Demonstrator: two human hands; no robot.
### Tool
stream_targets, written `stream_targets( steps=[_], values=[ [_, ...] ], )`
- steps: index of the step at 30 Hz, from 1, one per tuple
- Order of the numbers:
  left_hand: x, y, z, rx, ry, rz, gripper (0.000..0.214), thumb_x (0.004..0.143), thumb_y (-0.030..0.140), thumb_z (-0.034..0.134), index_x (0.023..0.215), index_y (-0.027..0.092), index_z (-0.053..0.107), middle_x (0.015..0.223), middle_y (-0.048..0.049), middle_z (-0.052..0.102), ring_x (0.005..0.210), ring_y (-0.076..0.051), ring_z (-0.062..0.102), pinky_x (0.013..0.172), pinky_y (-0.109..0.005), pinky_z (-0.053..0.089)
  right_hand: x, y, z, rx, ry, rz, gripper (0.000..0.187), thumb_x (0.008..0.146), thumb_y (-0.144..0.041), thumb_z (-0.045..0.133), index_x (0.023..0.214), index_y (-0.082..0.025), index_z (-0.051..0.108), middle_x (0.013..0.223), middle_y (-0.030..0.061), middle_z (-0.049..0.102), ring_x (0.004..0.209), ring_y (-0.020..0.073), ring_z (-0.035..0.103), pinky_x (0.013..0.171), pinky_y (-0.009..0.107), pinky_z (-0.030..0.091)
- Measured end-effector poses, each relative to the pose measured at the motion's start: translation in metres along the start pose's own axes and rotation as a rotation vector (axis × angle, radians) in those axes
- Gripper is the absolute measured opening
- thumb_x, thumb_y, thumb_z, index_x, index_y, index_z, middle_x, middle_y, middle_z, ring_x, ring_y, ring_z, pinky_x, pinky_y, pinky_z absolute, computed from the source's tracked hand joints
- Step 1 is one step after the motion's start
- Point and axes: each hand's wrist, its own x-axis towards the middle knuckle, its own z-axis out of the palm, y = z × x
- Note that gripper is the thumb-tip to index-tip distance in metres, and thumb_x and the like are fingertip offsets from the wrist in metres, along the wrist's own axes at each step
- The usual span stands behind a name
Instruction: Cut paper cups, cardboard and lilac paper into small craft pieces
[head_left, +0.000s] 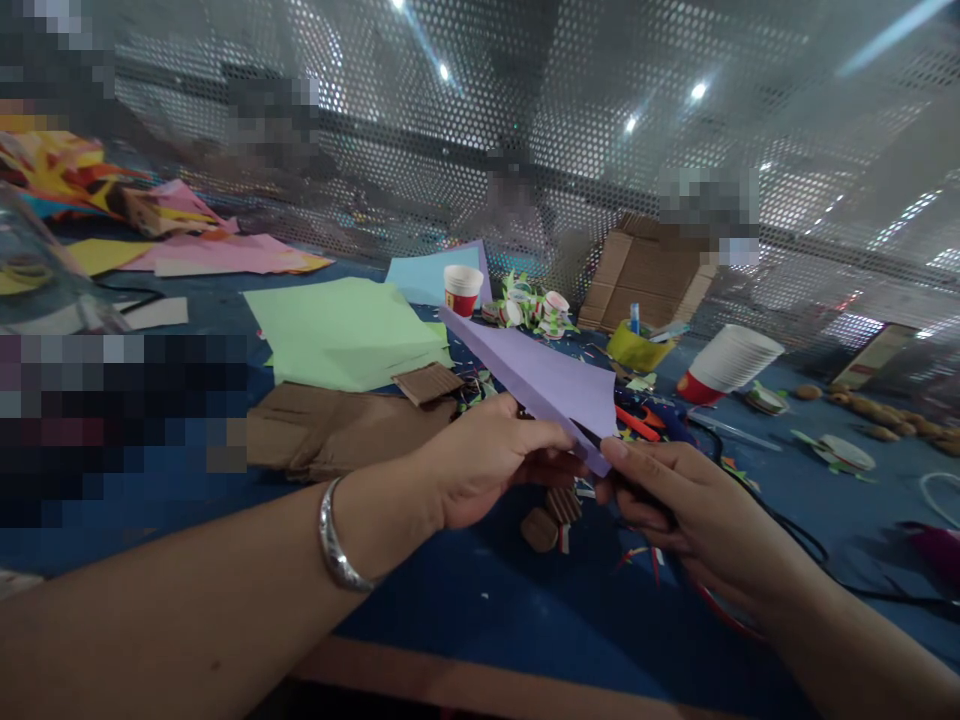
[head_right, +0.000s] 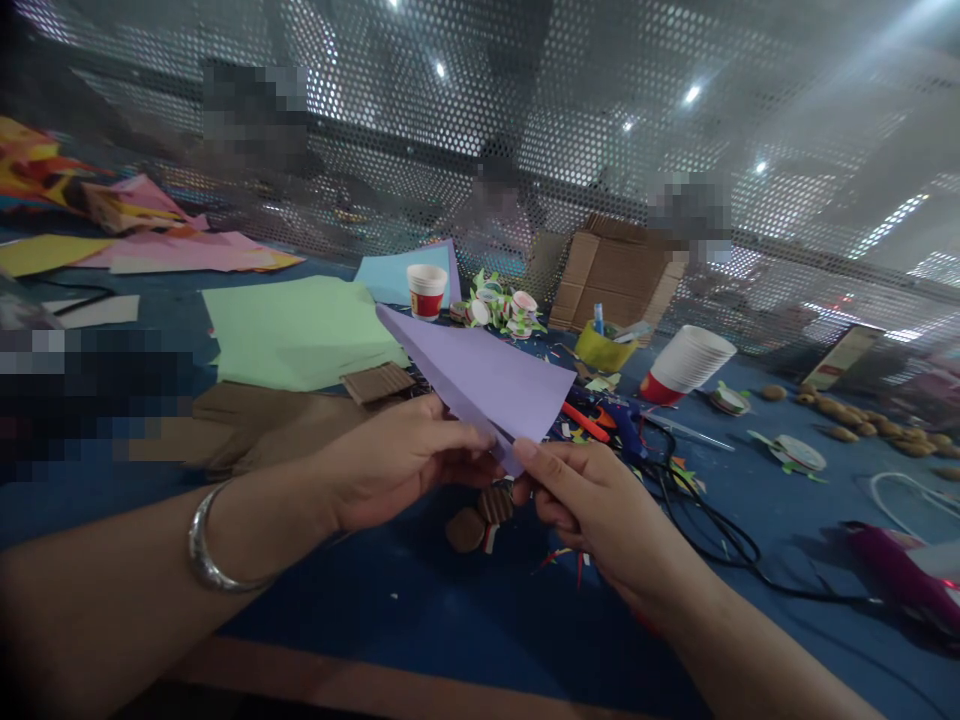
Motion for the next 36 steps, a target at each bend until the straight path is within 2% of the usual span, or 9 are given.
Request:
stream_targets(
  steps=[9, 15, 18, 23, 29, 36],
  values=[
    [-0.0001, -0.0046, 0.0005, 0.058, -0.057, 0.02, 0.01, 0.075, 0.012, 0.069, 0.084, 0.011, 0.072, 0.077, -0.0042, 0.07, 0.069, -0.012, 0.064, 0.07, -0.026, 0.05, -0.0001, 0.0006, 0.0041, 0.089, 0.019, 0.032, 0.058, 0.081, -0.069, 0.066, 0.065, -0.013, 0.061, 0.046, -0.009, 0.033, 0.039, 0.0009, 0.018, 0.038, 0.018, 0.009],
    [-0.0015, -0.0087, 0.0036, 0.057, -0.09, -0.015, 0.018, 0.07, 0.017, 0.075, 0.087, 0.012, 0.074, 0.079, -0.0058, 0.071, 0.069, -0.014, 0.063, 0.07, -0.028, 0.05, 0.0012, 0.0011, 0.005, 0.151, 0.005, 0.028, 0.052, 0.08, -0.063, 0.073, 0.069, -0.015, 0.055, 0.056, -0.0086, 0.033, 0.046, 0.0023, 0.017, 0.039, 0.017, 0.008],
    [-0.0022, -0.0091, 0.0049, 0.036, -0.09, -0.006, 0.01, 0.072, 0.014, 0.073, 0.081, 0.011, 0.072, 0.072, -0.0043, 0.069, 0.066, -0.013, 0.062, 0.068, -0.027, 0.049, 0.0004, 0.0011, 0.0052, 0.159, -0.005, 0.016, 0.05, 0.081, -0.062, 0.072, 0.072, -0.016, 0.055, 0.059, -0.0079, 0.033, 0.049, 0.003, 0.015, 0.039, 0.016, 0.007],
    [-0.0038, -0.0089, 0.0065, 0.029, -0.049, -0.007, 0.003, 0.075, 0.01, 0.067, 0.075, 0.013, 0.068, 0.068, -0.0025, 0.068, 0.062, -0.013, 0.063, 0.066, -0.027, 0.05, -0.0004, 0.0008, 0.0059, 0.187, -0.033, 0.007, 0.049, 0.081, -0.057, 0.074, 0.069, -0.018, 0.048, 0.057, -0.0108, 0.023, 0.048, 0.0032, 0.01, 0.039, 0.016, 0.006],
    [-0.0057, -0.0055, 0.007, 0.014, -0.079, 0.056, 0.008, 0.073, 0.007, 0.067, 0.077, 0.014, 0.068, 0.066, -0.0004, 0.068, 0.064, -0.013, 0.063, 0.066, -0.025, 0.05, -0.0016, -0.0002, 0.0061, 0.156, -0.043, -0.009, 0.047, 0.082, -0.058, 0.073, 0.073, -0.017, 0.054, 0.057, -0.0107, 0.024, 0.047, 0.0032, 0.01, 0.039, 0.017, 0.005],
    [-0.009, -0.0029, 0.0061, 0.112, -0.08, 0.099, 0.004, 0.076, 0.011, 0.067, 0.079, 0.013, 0.068, 0.073, -0.0016, 0.068, 0.065, -0.012, 0.063, 0.067, -0.026, 0.052, -0.0038, -0.002, 0.0052, 0.115, -0.016, -0.036, 0.047, 0.082, -0.061, 0.071, 0.074, -0.017, 0.056, 0.058, -0.0091, 0.025, 0.048, 0.0044, 0.011, 0.041, 0.019, 0.006]
  ],
)
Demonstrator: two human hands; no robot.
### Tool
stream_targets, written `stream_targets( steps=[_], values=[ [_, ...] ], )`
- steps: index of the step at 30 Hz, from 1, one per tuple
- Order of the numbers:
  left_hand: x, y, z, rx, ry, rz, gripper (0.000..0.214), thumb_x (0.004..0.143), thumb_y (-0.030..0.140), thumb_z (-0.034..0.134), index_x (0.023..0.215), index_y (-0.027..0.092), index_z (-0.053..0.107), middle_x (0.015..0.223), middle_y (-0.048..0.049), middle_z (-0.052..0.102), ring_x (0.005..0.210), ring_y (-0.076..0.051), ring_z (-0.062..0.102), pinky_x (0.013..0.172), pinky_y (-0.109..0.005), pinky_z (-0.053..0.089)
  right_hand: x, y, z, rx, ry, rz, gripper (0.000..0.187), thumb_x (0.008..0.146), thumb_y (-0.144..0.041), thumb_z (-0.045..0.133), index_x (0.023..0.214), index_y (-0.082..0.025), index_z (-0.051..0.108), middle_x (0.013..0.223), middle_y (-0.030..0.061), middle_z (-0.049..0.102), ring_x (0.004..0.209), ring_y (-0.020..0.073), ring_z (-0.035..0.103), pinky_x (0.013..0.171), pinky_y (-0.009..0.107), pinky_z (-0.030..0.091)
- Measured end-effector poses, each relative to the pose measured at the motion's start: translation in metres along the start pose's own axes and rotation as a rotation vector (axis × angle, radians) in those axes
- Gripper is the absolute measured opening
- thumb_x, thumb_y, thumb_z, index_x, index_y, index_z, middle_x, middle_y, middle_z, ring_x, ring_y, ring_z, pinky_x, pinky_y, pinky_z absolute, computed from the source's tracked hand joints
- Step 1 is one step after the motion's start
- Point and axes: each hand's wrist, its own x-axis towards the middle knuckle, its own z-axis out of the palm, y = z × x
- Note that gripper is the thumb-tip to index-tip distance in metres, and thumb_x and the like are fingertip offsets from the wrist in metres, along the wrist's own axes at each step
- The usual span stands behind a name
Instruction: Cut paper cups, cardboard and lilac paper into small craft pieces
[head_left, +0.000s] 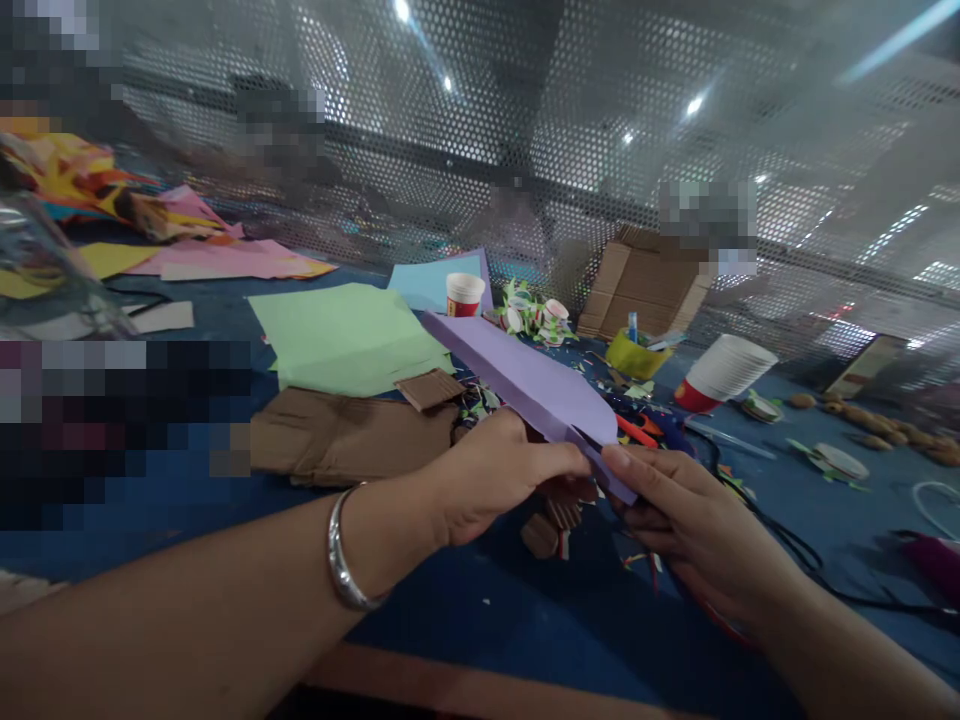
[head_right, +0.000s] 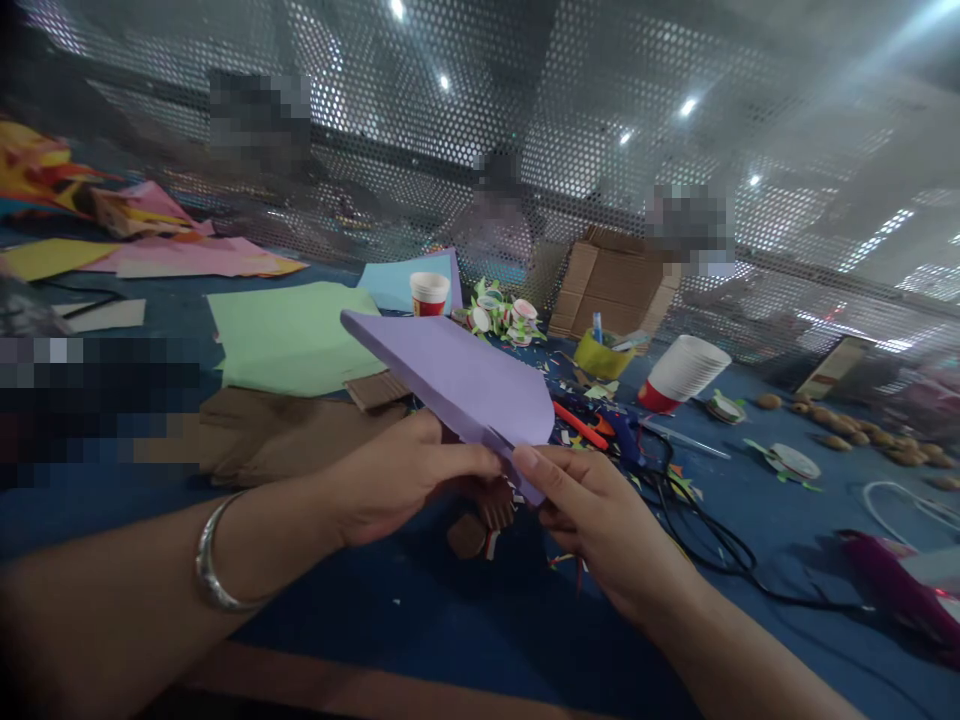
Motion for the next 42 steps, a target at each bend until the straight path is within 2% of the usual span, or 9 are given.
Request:
stream_targets(
  steps=[7, 12, 16, 21, 26, 30, 34, 38, 42],
  values=[
    [0.003, 0.007, -0.005, 0.061, 0.225, 0.144, 0.017, 0.083, 0.032, 0.07, 0.084, 0.015, 0.071, 0.08, -0.0039, 0.071, 0.071, -0.014, 0.065, 0.067, -0.026, 0.053, 0.002, 0.0, -0.001, 0.01, 0.054, -0.03, 0.05, 0.079, -0.063, 0.073, 0.069, -0.018, 0.054, 0.06, -0.0078, 0.028, 0.05, 0.0047, 0.014, 0.043, 0.019, 0.008],
    [0.009, 0.005, -0.01, 0.132, 0.306, 0.308, 0.031, 0.084, 0.044, 0.072, 0.075, 0.015, 0.066, 0.068, -0.0004, 0.062, 0.061, -0.011, 0.056, 0.059, -0.024, 0.048, 0.003, 0.0, -0.002, 0.014, 0.024, -0.03, 0.047, 0.081, -0.061, 0.072, 0.07, -0.019, 0.053, 0.058, -0.0097, 0.021, 0.048, 0.0045, 0.01, 0.041, 0.019, 0.006],
    [0.011, 0.008, -0.013, 0.085, 0.369, 0.392, 0.033, 0.082, 0.047, 0.075, 0.076, 0.016, 0.064, 0.067, 0.0007, 0.059, 0.058, -0.009, 0.052, 0.055, -0.022, 0.044, 0.003, -0.001, -0.001, 0.014, 0.02, -0.04, 0.046, 0.081, -0.06, 0.072, 0.072, -0.018, 0.054, 0.059, -0.0096, 0.022, 0.048, 0.0043, 0.01, 0.041, 0.019, 0.006],
    [0.013, 0.01, -0.016, 0.047, 0.352, 0.364, 0.03, 0.08, 0.043, 0.078, 0.081, 0.016, 0.066, 0.074, 0.0003, 0.063, 0.058, -0.007, 0.052, 0.055, -0.02, 0.044, 0.003, 0.001, -0.001, -0.008, 0.01, -0.048, 0.044, 0.085, -0.059, 0.069, 0.078, -0.017, 0.06, 0.06, -0.0089, 0.025, 0.05, 0.0044, 0.013, 0.042, 0.019, 0.009],
    [0.016, 0.006, -0.018, 0.006, 0.34, 0.34, 0.031, 0.079, 0.043, 0.079, 0.082, 0.016, 0.065, 0.073, 0.0018, 0.059, 0.06, -0.007, 0.051, 0.056, -0.02, 0.045, 0.005, 0.005, -0.002, -0.045, 0.041, -0.07, 0.046, 0.086, -0.06, 0.068, 0.075, -0.017, 0.056, 0.062, -0.0074, 0.032, 0.049, 0.004, 0.017, 0.042, 0.02, 0.008],
    [0.017, 0.006, -0.018, 0.01, 0.338, 0.351, 0.027, 0.081, 0.042, 0.078, 0.083, 0.017, 0.066, 0.071, 0.002, 0.059, 0.06, -0.007, 0.05, 0.056, -0.021, 0.044, 0.007, 0.007, -0.002, -0.052, 0.04, -0.077, 0.047, 0.085, -0.061, 0.069, 0.075, -0.018, 0.054, 0.06, -0.0084, 0.029, 0.048, 0.0042, 0.016, 0.042, 0.019, 0.009],
    [0.017, 0.003, -0.02, 0.07, 0.349, 0.343, 0.03, 0.083, 0.042, 0.076, 0.071, 0.018, 0.062, 0.059, 0.004, 0.053, 0.052, -0.007, 0.049, 0.052, -0.022, 0.04, 0.007, 0.008, -0.001, -0.046, 0.071, -0.059, 0.048, 0.082, -0.062, 0.07, 0.074, -0.019, 0.053, 0.058, -0.0081, 0.033, 0.047, 0.0042, 0.018, 0.041, 0.019, 0.01],
    [0.018, 0.001, -0.022, 0.125, 0.323, 0.336, 0.034, 0.085, 0.043, 0.073, 0.065, 0.018, 0.059, 0.054, 0.0043, 0.051, 0.049, -0.007, 0.048, 0.05, -0.022, 0.038, 0.008, 0.008, 0.001, -0.017, 0.067, -0.054, 0.05, 0.082, -0.063, 0.07, 0.069, -0.018, 0.051, 0.055, -0.0099, 0.026, 0.046, 0.0038, 0.013, 0.04, 0.018, 0.009],
    [0.018, 0.001, -0.022, 0.137, 0.317, 0.312, 0.038, 0.085, 0.045, 0.073, 0.063, 0.019, 0.057, 0.05, 0.0053, 0.048, 0.047, -0.007, 0.047, 0.05, -0.023, 0.038, 0.008, 0.007, 0.002, -0.029, 0.083, -0.061, 0.05, 0.083, -0.064, 0.069, 0.07, -0.017, 0.054, 0.059, -0.0068, 0.035, 0.048, 0.0038, 0.02, 0.042, 0.019, 0.012]
  ],
)
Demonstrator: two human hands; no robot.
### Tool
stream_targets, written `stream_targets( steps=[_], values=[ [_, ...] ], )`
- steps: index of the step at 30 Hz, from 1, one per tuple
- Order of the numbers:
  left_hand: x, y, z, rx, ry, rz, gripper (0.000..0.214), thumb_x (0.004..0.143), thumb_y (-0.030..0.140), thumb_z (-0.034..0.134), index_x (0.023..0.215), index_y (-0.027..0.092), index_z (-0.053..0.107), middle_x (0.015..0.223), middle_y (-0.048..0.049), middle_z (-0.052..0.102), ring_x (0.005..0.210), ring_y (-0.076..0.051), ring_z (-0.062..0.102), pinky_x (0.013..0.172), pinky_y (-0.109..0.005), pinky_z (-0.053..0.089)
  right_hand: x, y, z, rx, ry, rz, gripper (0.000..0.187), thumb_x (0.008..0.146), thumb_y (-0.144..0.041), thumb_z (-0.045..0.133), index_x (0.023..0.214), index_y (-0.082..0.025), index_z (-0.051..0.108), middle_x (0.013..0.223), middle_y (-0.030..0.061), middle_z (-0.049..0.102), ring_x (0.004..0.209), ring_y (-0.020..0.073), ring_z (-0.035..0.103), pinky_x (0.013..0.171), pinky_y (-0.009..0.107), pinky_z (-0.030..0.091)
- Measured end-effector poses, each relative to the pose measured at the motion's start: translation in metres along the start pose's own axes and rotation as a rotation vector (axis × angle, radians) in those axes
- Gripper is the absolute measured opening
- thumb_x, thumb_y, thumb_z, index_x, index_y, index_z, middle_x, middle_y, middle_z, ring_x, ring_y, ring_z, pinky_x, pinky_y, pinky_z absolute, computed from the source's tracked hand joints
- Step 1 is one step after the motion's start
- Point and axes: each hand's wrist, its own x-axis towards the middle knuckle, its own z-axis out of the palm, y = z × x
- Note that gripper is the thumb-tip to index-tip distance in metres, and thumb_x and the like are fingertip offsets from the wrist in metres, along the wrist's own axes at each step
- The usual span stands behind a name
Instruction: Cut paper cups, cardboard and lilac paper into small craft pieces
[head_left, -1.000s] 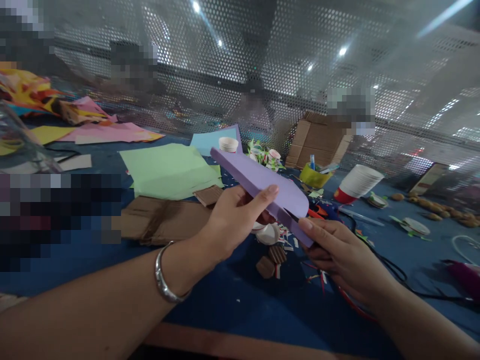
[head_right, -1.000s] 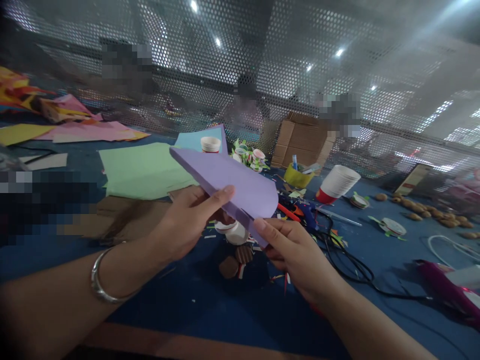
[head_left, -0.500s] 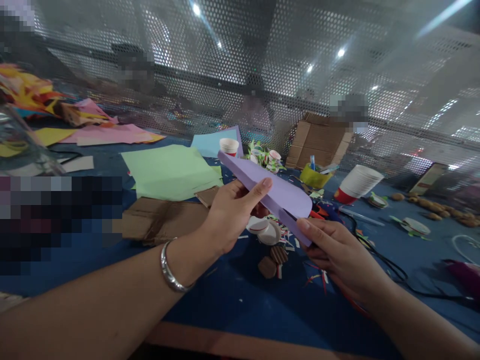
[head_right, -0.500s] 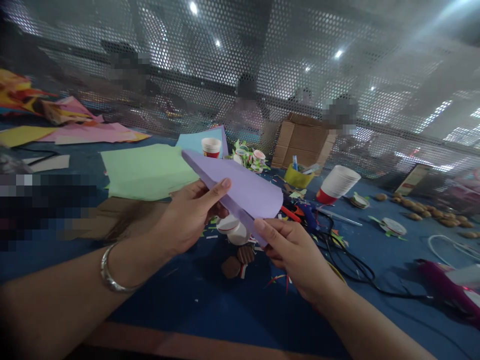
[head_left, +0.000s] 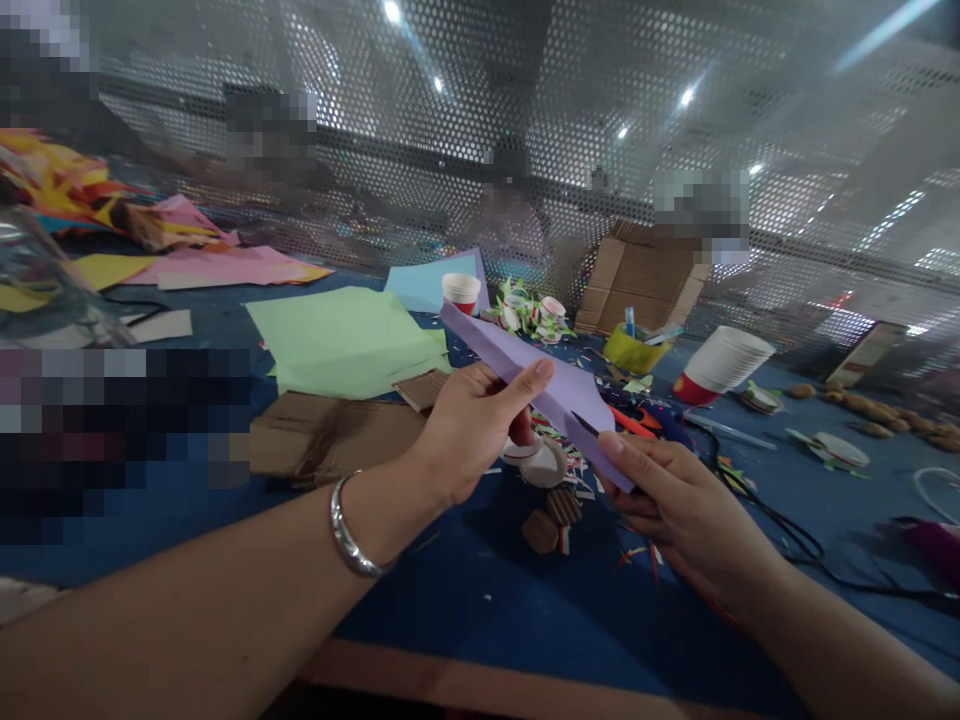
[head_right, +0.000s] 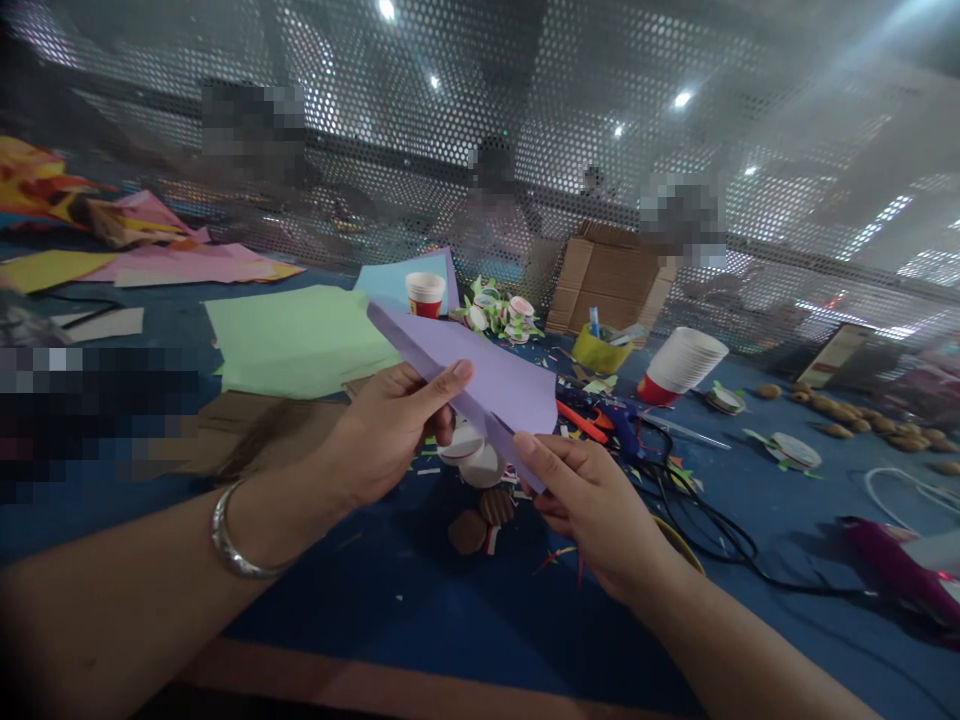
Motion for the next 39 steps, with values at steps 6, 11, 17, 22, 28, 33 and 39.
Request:
stream_targets(
  steps=[6, 11, 17, 22, 28, 33, 39],
  values=[
    [0.001, 0.001, -0.001, 0.028, -0.019, -0.029, 0.046, 0.086, 0.047, 0.07, 0.055, 0.019, 0.051, 0.047, 0.0042, 0.048, 0.045, -0.007, 0.046, 0.049, -0.023, 0.037, -0.001, 0.0, 0.0, 0.038, -0.001, -0.004, 0.05, 0.082, -0.061, 0.072, 0.068, -0.017, 0.052, 0.057, -0.0082, 0.032, 0.047, 0.0033, 0.017, 0.041, 0.018, 0.01],
    [0.003, 0.001, -0.001, 0.063, -0.015, -0.026, 0.05, 0.086, 0.049, 0.07, 0.052, 0.018, 0.05, 0.045, 0.0038, 0.048, 0.043, -0.006, 0.046, 0.047, -0.021, 0.036, -0.001, 0.001, 0.001, 0.059, 0.008, -0.004, 0.047, 0.084, -0.058, 0.072, 0.07, -0.016, 0.056, 0.058, -0.0073, 0.037, 0.047, 0.0028, 0.022, 0.041, 0.017, 0.013],
    [0.003, -0.003, 0.0, 0.09, -0.013, 0.004, 0.057, 0.086, 0.052, 0.069, 0.046, 0.017, 0.05, 0.04, 0.0029, 0.047, 0.04, -0.006, 0.043, 0.046, -0.021, 0.035, 0.0, 0.003, 0.001, 0.061, 0.016, -0.011, 0.046, 0.082, -0.058, 0.073, 0.072, -0.016, 0.058, 0.059, -0.0072, 0.039, 0.046, 0.0022, 0.019, 0.039, 0.017, 0.011],
    [0.002, -0.002, -0.001, 0.132, -0.007, 0.003, 0.056, 0.087, 0.053, 0.066, 0.048, 0.017, 0.05, 0.042, 0.0026, 0.048, 0.042, -0.006, 0.045, 0.047, -0.021, 0.037, -0.001, 0.003, 0.001, 0.029, 0.032, 0.003, 0.047, 0.08, -0.061, 0.074, 0.074, -0.016, 0.06, 0.062, -0.0052, 0.042, 0.046, 0.0025, 0.027, 0.041, 0.017, 0.015],
    [-0.008, 0.005, 0.008, 0.064, -0.013, 0.037, 0.029, 0.093, 0.04, 0.063, 0.077, 0.016, 0.061, 0.061, 0.0041, 0.057, 0.051, -0.006, 0.053, 0.051, -0.017, 0.042, -0.001, 0.001, 0.002, 0.073, 0.048, -0.015, 0.049, 0.079, -0.06, 0.075, 0.068, -0.017, 0.054, 0.055, -0.0082, 0.035, 0.043, 0.0016, 0.02, 0.039, 0.016, 0.014],
    [-0.014, 0.002, 0.015, 0.053, -0.094, -0.033, 0.021, 0.094, 0.034, 0.062, 0.092, 0.014, 0.066, 0.075, 0.0012, 0.064, 0.058, -0.007, 0.06, 0.055, -0.018, 0.049, 0.001, 0.001, 0.003, 0.073, 0.075, -0.049, 0.045, 0.08, -0.058, 0.075, 0.072, -0.016, 0.058, 0.057, -0.0072, 0.039, 0.043, 0.0012, 0.023, 0.039, 0.015, 0.014],
    [-0.015, -0.002, 0.014, 0.092, -0.109, -0.083, 0.025, 0.096, 0.038, 0.058, 0.087, 0.015, 0.065, 0.074, 0.0002, 0.066, 0.058, -0.01, 0.065, 0.054, -0.02, 0.053, 0.001, 0.001, 0.004, 0.057, 0.082, -0.034, 0.045, 0.078, -0.059, 0.076, 0.074, -0.016, 0.062, 0.061, -0.005, 0.046, 0.044, 0.002, 0.026, 0.038, 0.015, 0.015]
  ],
)
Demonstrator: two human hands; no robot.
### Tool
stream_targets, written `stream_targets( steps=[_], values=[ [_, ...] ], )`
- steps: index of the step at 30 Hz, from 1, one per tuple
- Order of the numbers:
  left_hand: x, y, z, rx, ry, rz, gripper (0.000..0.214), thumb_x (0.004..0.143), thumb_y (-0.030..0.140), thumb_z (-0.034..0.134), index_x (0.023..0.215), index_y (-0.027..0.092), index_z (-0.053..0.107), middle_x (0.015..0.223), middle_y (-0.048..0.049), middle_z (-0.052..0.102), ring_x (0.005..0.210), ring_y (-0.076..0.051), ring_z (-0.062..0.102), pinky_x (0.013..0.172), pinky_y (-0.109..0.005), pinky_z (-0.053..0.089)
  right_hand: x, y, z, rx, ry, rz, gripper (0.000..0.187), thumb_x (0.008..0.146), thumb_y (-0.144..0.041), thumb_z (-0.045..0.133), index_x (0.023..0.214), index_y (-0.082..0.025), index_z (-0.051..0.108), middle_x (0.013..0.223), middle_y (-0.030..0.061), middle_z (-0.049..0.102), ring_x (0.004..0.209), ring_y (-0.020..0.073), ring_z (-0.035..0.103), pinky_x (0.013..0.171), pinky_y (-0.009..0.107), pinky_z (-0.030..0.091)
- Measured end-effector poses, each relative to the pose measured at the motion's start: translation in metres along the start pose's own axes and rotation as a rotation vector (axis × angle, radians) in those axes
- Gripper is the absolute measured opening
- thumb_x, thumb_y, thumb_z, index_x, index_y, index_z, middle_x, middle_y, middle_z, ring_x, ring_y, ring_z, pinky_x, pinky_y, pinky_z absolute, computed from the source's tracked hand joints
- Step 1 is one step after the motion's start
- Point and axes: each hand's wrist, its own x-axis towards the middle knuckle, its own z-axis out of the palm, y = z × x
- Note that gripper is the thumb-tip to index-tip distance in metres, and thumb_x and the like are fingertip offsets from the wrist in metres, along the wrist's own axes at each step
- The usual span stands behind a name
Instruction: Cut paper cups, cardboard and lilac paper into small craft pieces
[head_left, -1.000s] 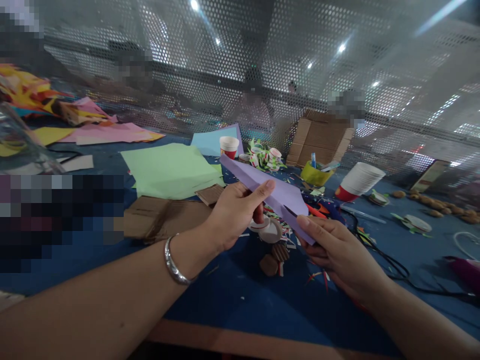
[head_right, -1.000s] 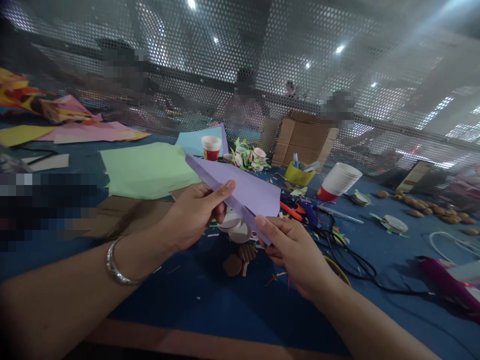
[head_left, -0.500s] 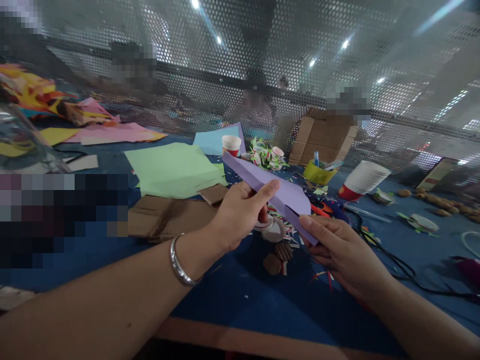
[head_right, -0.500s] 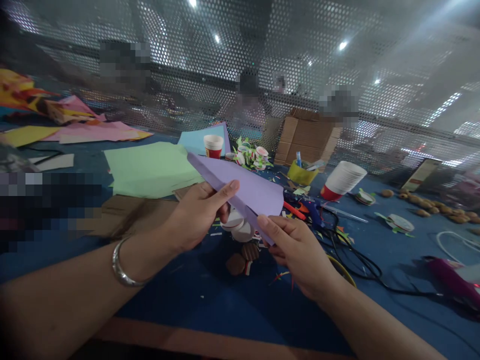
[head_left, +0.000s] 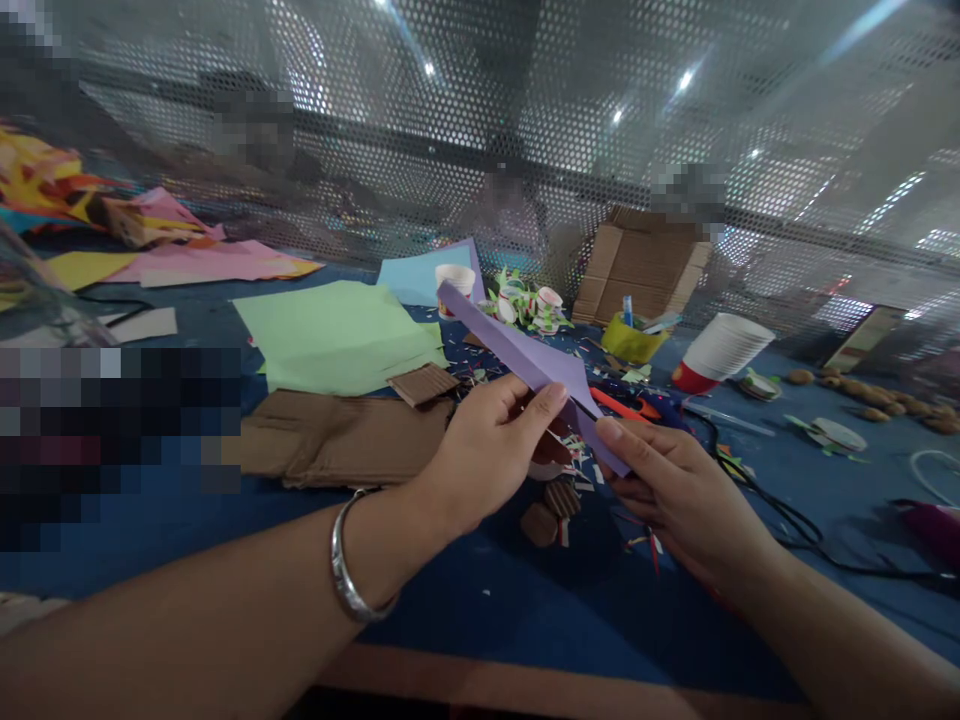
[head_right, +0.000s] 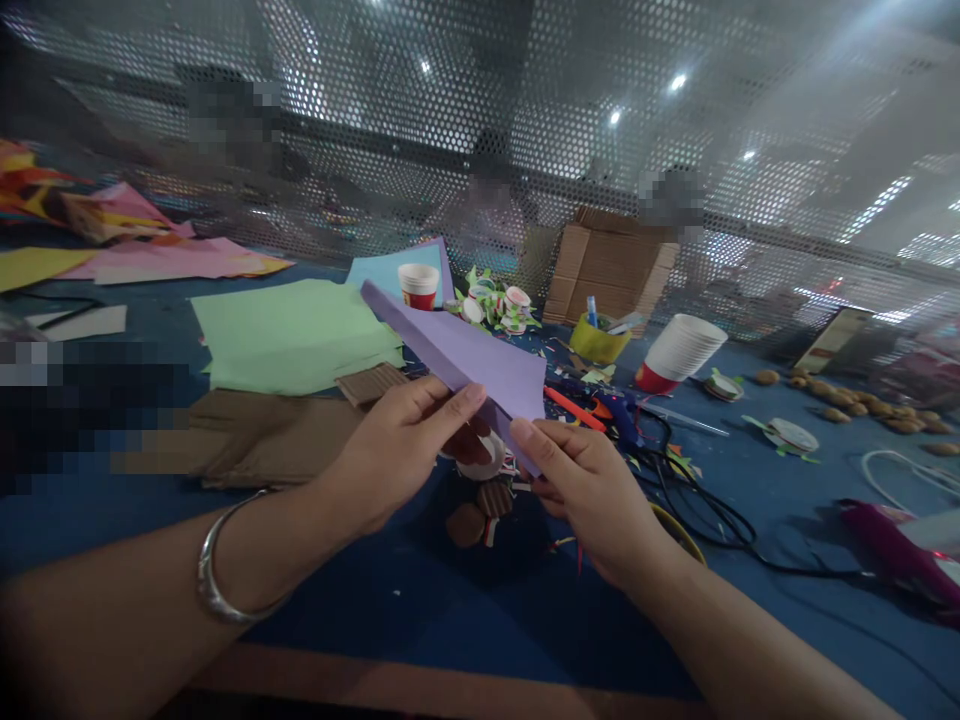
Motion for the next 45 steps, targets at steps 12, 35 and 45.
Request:
stream_targets(
  steps=[12, 35, 45],
  values=[
    [-0.0014, 0.0023, -0.0045, 0.101, -0.18, 0.049, 0.022, 0.098, 0.029, 0.056, 0.085, 0.012, 0.065, 0.071, 0.0017, 0.061, 0.059, -0.006, 0.059, 0.057, -0.015, 0.05, -0.0021, -0.0002, -0.001, -0.038, 0.048, -0.013, 0.044, 0.079, -0.06, 0.074, 0.076, -0.017, 0.066, 0.057, -0.0045, 0.045, 0.047, 0.0058, 0.032, 0.041, 0.018, 0.023],
    [0.0012, 0.0067, -0.0037, -0.025, -0.04, 0.108, 0.016, 0.093, 0.03, 0.063, 0.087, 0.015, 0.065, 0.071, 0.0024, 0.061, 0.056, -0.007, 0.059, 0.055, -0.019, 0.05, -0.0007, -0.0005, -0.0047, -0.055, -0.022, -0.074, 0.04, 0.086, -0.056, 0.069, 0.076, -0.017, 0.066, 0.06, -0.005, 0.04, 0.048, 0.0056, 0.027, 0.041, 0.019, 0.018],
    [0.001, 0.0067, -0.0078, -0.012, -0.075, 0.047, 0.02, 0.092, 0.03, 0.065, 0.08, 0.014, 0.065, 0.068, 0.0027, 0.061, 0.056, -0.007, 0.058, 0.055, -0.019, 0.048, -0.0021, -0.0016, -0.0024, -0.029, -0.011, -0.085, 0.043, 0.084, -0.056, 0.072, 0.07, -0.016, 0.061, 0.059, -0.0061, 0.038, 0.047, 0.0048, 0.022, 0.038, 0.019, 0.015]
  ],
)
